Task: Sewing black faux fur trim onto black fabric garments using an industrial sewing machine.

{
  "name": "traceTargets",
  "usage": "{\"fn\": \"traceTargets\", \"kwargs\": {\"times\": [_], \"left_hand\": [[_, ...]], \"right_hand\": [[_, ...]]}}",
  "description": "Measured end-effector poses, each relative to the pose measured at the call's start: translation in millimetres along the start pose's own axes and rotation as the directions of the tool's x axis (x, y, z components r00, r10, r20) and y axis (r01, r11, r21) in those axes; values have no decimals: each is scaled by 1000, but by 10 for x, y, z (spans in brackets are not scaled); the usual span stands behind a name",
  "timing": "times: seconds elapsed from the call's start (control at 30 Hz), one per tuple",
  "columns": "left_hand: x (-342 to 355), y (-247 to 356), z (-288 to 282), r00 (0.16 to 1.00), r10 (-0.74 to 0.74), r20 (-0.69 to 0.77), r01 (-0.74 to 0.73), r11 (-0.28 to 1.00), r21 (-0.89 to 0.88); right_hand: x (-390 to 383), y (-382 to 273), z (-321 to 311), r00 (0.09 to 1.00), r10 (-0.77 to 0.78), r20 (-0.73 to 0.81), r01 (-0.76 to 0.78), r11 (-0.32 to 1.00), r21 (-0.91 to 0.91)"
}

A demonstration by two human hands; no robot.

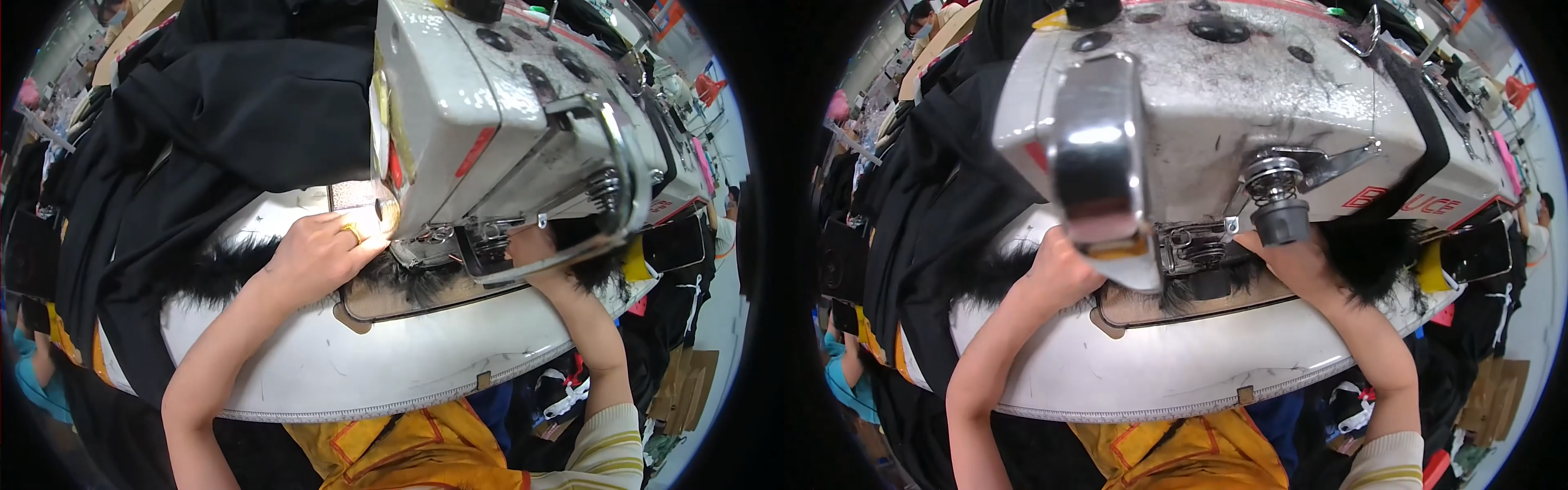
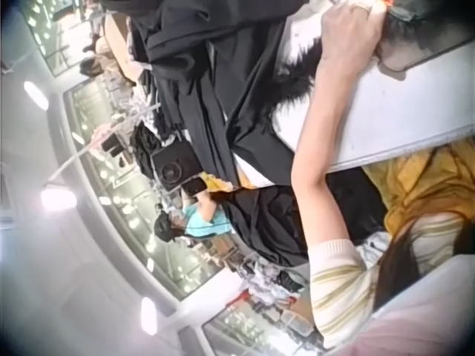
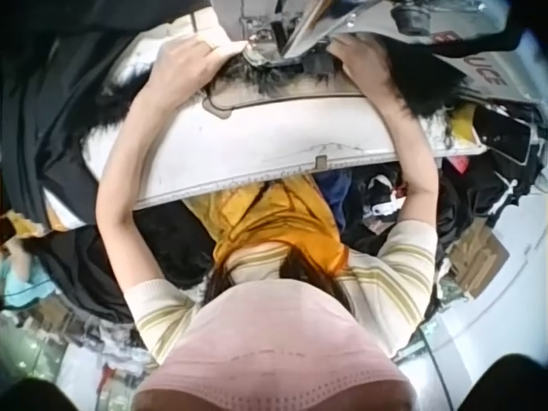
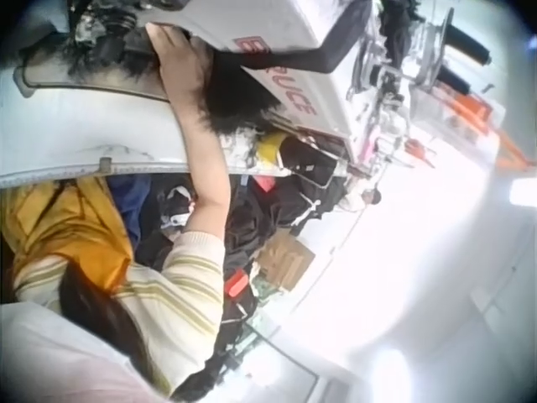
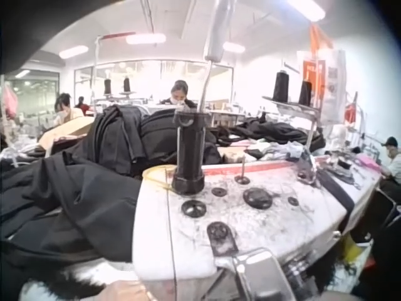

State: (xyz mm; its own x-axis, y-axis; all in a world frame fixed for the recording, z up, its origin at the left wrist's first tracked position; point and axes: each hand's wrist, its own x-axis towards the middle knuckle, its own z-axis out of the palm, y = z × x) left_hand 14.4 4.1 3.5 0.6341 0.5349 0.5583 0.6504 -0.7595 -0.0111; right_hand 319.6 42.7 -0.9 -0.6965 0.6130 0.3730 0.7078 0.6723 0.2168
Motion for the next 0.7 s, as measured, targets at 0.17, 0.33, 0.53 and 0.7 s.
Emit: {"fn": "traceTargets", "kwargs": {"times": [0.17,0.33,0.53,0.7], "left_hand": [[-109,-61,-127,991,-33,131,40,998,-45],[128,-11,85,995,-55,82,65,990,-125],[-58,-16,6,981,-164,106,183,961,-209],[-163,531,-37,978,-207,-16,205,977,-64]], "right_hand": [[-38,133,419,980,-75,184,43,984,172],[-390,558,748,991,100,93,-133,868,478],[172,17,11,982,-185,51,160,935,317],[50,-143,-386,965,-250,81,198,893,404]]}}
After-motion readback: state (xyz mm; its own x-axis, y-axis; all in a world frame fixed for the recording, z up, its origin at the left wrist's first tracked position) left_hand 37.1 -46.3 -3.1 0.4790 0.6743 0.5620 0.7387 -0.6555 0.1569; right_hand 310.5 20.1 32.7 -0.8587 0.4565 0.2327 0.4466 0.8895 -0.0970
